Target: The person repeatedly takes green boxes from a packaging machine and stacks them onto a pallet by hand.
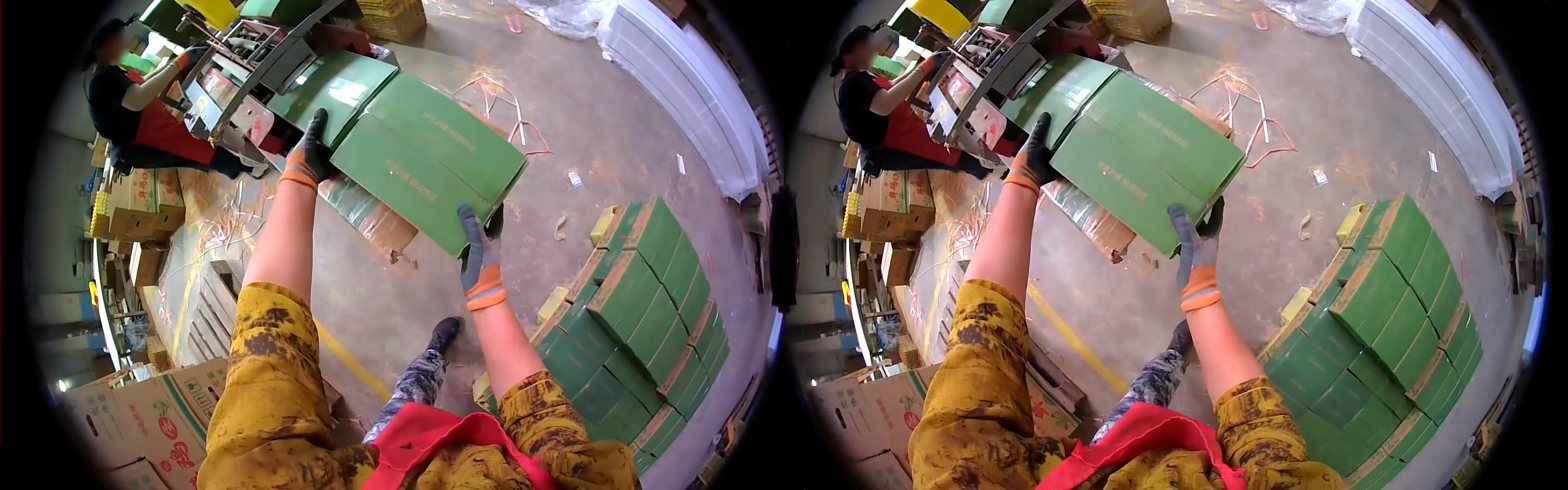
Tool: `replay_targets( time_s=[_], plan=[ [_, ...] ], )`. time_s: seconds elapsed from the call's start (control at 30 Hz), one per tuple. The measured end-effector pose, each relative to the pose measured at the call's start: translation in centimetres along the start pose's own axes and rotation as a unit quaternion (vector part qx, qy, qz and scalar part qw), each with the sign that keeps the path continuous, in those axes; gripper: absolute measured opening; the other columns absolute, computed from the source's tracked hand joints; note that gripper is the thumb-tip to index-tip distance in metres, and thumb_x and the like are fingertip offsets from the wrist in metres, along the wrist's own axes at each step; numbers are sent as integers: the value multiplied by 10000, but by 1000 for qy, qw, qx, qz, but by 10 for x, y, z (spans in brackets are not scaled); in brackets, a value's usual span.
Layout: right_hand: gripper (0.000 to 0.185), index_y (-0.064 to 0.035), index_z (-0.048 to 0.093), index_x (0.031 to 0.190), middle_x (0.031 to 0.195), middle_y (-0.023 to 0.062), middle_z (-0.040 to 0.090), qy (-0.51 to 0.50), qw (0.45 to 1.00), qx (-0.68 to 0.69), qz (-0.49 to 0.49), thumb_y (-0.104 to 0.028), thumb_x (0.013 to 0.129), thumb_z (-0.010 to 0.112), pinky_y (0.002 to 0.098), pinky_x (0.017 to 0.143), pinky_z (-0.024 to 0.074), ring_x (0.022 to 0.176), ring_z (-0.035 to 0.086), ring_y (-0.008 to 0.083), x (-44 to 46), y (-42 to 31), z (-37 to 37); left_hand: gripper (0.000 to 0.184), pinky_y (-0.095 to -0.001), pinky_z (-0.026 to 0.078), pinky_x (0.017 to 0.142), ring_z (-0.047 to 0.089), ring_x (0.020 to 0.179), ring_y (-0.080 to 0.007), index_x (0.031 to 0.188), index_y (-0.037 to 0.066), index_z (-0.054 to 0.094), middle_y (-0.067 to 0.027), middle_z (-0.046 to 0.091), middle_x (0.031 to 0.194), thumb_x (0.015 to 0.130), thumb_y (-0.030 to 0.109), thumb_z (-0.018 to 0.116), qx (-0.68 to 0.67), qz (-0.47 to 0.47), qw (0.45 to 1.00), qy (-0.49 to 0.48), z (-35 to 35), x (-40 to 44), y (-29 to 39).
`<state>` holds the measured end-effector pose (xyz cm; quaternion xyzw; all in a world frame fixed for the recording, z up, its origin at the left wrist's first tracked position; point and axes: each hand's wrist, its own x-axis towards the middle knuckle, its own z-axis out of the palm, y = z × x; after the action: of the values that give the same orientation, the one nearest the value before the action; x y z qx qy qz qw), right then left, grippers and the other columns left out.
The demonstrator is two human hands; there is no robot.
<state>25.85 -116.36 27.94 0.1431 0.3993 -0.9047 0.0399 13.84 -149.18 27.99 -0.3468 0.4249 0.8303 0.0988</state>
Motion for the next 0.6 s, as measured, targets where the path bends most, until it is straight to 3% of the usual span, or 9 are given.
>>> replay_targets(
  time_s=[0.1,0.27,0.33,0.4,0.43,0.5,0.53,0.6],
  plan=[
    [675,-74,344,1384,1179,39,527,23,1000,7,-8,-52,795,673,277,896,453,1005,538,128,-6,-16,-2,495,-440,473,894,602,977,-296,1125,96,615,-110,644,1081,811,477,657,-19,-7,997,-69,6,-4,-12],
    [583,-62,395,1361,1187,24,528,29,997,-53,-43,-91,832,640,281,892,459,1018,534,129,-38,-54,-71,502,-443,462,921,572,1069,-273,1266,100,506,-95,584,1207,882,415,582,-4,149,982,-116,62,-77,-96],
    [562,-64,392,1368,1198,22,527,51,997,-47,-26,-107,855,616,285,904,459,1035,533,133,-69,-64,-130,521,-422,437,934,480,1177,-195,1291,126,508,-44,536,1272,859,395,623,32,197,971,-134,46,-71,-140],
    [558,-38,366,1379,1232,64,519,70,992,-76,-79,-129,880,597,301,931,467,1049,553,168,-112,-55,-206,485,-359,388,988,469,1203,-163,1326,137,477,-5,521,1300,915,388,537,91,146,985,-30,94,-140,-193],
    [561,-29,361,1380,1241,76,515,111,990,-66,-49,-131,881,598,307,938,468,1051,558,181,-144,-65,-238,480,-329,368,1007,452,1222,-137,1351,145,458,22,504,1321,936,383,505,111,133,985,-3,119,-174,-223],
    [571,-15,353,1379,1248,97,511,179,983,-26,-38,-131,879,602,315,944,470,1048,567,196,-209,-70,-315,490,-339,402,975,439,1234,-132,1357,155,457,36,478,1352,927,380,525,173,112,976,-75,135,-202,-293],
    [577,-10,352,1378,1248,107,511,204,977,4,-58,-129,875,605,317,943,471,1042,571,200,-242,-61,-362,486,-337,401,977,445,1228,-133,1353,155,463,27,477,1355,924,374,530,155,66,985,-44,143,-215,-333],
    [574,-5,352,1377,1249,117,512,269,958,27,-100,-115,872,601,322,944,471,1046,572,204,-318,-71,-431,563,-330,404,946,468,1201,-144,1373,152,434,21,450,1382,899,434,548,219,61,968,-103,160,-243,-424]
  ],
)
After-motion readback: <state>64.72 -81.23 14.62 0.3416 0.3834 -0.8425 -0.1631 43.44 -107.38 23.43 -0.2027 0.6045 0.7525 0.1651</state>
